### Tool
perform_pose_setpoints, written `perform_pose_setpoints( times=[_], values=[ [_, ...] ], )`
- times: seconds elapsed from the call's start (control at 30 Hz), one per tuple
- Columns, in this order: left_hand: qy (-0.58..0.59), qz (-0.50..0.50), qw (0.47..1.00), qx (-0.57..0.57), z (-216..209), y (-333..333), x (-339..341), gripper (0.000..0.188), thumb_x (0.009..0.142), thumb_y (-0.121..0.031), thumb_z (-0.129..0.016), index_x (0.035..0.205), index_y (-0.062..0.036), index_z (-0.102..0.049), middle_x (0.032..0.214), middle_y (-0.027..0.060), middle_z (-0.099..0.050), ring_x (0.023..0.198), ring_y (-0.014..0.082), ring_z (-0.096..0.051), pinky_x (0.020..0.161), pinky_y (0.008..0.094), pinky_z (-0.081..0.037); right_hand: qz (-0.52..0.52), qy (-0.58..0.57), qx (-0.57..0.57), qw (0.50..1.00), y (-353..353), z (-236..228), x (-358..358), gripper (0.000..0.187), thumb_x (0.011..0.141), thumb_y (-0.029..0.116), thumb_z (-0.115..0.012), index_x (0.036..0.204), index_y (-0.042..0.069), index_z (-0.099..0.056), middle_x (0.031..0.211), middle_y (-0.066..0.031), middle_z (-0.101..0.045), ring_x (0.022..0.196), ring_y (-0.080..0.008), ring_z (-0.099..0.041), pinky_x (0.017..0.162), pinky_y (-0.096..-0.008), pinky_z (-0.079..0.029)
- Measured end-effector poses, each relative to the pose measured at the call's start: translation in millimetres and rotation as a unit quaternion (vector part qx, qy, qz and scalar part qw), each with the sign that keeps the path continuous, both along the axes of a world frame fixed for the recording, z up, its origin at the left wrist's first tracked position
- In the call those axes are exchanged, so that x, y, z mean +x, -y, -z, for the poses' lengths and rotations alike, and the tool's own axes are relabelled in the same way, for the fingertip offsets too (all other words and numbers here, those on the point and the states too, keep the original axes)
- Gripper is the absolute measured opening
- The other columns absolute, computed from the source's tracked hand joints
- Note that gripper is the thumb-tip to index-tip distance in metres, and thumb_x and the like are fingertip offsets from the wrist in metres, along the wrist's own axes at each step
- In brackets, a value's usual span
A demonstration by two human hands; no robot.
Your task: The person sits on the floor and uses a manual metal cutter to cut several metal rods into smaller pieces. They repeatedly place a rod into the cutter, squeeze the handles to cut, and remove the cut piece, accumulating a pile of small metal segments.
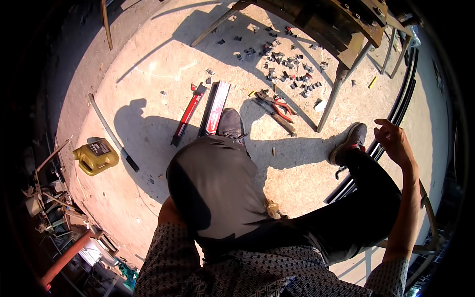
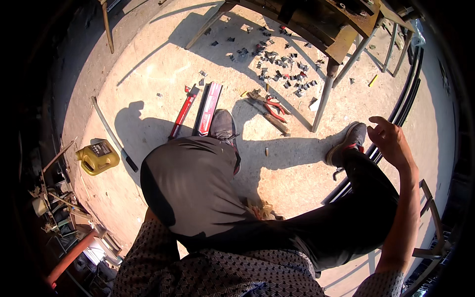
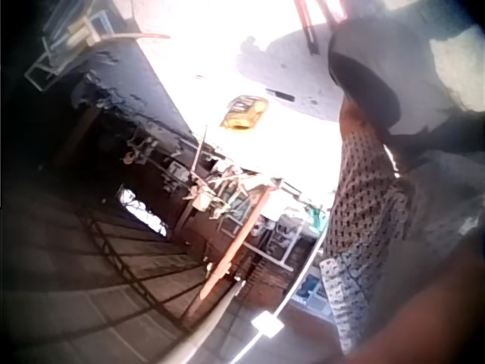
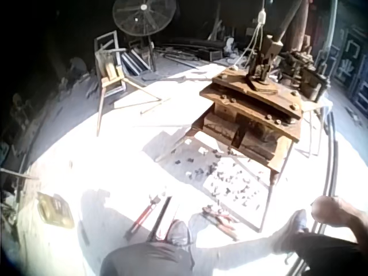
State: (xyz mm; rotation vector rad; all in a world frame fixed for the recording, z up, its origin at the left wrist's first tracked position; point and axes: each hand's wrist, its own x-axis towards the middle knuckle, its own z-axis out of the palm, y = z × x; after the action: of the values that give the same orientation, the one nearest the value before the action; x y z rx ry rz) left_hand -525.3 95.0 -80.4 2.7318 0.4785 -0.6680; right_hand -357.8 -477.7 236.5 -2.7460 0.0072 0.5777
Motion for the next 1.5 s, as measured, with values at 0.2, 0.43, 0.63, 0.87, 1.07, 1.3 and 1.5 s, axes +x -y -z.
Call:
perform_pose_setpoints(
  times=[0.2, 0.43, 0.63, 0.87, 1.07, 1.3, 1.5],
  values=[
    [-0.009, -0.010, 1.000, -0.005, 5.4, 3.0, -2.7, 0.052, 0.102, -0.047, -0.058, 0.123, 0.0006, -0.062, 0.106, 0.0111, -0.068, 0.098, 0.0207, -0.067, 0.085, 0.0355, -0.055, -0.004, -0.012, -0.006, 1.000, -0.6, 4.4, 4.4, 0.031, 0.098, 0.018, -0.068, 0.124, 0.000, -0.067, 0.077, -0.0109, -0.069, 0.072, -0.0182, -0.067, 0.072, -0.0348, -0.055],
    [-0.016, -0.048, 0.992, -0.112, -11.4, -5.8, 4.5, 0.055, 0.102, -0.049, -0.058, 0.124, 0.0008, -0.062, 0.104, 0.0101, -0.068, 0.096, 0.0194, -0.066, 0.084, 0.0345, -0.055, 0.003, -0.015, -0.006, 1.000, -9.3, -1.4, 7.7, 0.032, 0.098, 0.019, -0.067, 0.125, 0.001, -0.067, 0.080, -0.0123, -0.071, 0.075, -0.0204, -0.069, 0.075, -0.0358, -0.055],
    [-0.039, -0.179, 0.911, -0.370, -62.7, -23.6, 19.6, 0.057, 0.102, -0.051, -0.057, 0.125, 0.0009, -0.062, 0.103, 0.0092, -0.068, 0.095, 0.0182, -0.066, 0.084, 0.0337, -0.054, -0.002, 0.003, 0.002, 1.000, -15.3, -12.6, 9.3, 0.032, 0.098, 0.019, -0.067, 0.125, 0.001, -0.067, 0.081, -0.0136, -0.071, 0.075, -0.0217, -0.069, 0.076, -0.0361, -0.055],
    [-0.060, -0.271, 0.777, -0.565, -140.2, -29.8, 48.6, 0.059, 0.103, -0.053, -0.057, 0.126, 0.0011, -0.062, 0.102, 0.0083, -0.068, 0.094, 0.0169, -0.066, 0.084, 0.0327, -0.054, -0.019, 0.035, 0.015, 0.999, -26.6, -32.9, 4.5, 0.035, 0.098, 0.020, -0.066, 0.126, 0.000, -0.066, 0.083, -0.0145, -0.071, 0.073, -0.0217, -0.068, 0.074, -0.0364, -0.055],
    [-0.038, -0.263, 0.756, -0.597, -192.3, -25.6, 83.9, 0.061, 0.103, -0.055, -0.057, 0.127, 0.0012, -0.063, 0.100, 0.0074, -0.068, 0.093, 0.0157, -0.065, 0.084, 0.0319, -0.054, -0.018, 0.058, 0.032, 0.998, -47.1, -55.6, 0.0, 0.039, 0.098, 0.025, -0.066, 0.129, 0.001, -0.066, 0.087, -0.0160, -0.071, 0.076, -0.0248, -0.069, 0.073, -0.0381, -0.055],
    [0.010, -0.088, 0.888, -0.451, -251.1, -2.4, 123.2, 0.064, 0.104, -0.058, -0.054, 0.128, 0.0011, -0.064, 0.097, 0.0052, -0.068, 0.089, 0.0131, -0.065, 0.084, 0.0298, -0.052, -0.044, 0.113, 0.046, 0.992, -46.4, -69.3, -12.4, 0.036, 0.098, 0.021, -0.068, 0.128, 0.000, -0.066, 0.086, -0.0138, -0.070, 0.073, -0.0218, -0.066, 0.070, -0.0369, -0.056],
    [0.018, -0.047, 0.910, -0.412, -282.9, 11.1, 151.6, 0.053, 0.107, -0.055, -0.051, 0.112, -0.0044, -0.065, 0.078, -0.0012, -0.052, 0.068, 0.0086, -0.050, 0.064, 0.0256, -0.042, -0.036, 0.121, 0.080, 0.989, -50.8, -84.1, -26.0, 0.035, 0.097, 0.025, -0.068, 0.124, 0.003, -0.069, 0.092, -0.0179, -0.074, 0.083, -0.0328, -0.072, 0.079, -0.0414, -0.058]
  ],
)
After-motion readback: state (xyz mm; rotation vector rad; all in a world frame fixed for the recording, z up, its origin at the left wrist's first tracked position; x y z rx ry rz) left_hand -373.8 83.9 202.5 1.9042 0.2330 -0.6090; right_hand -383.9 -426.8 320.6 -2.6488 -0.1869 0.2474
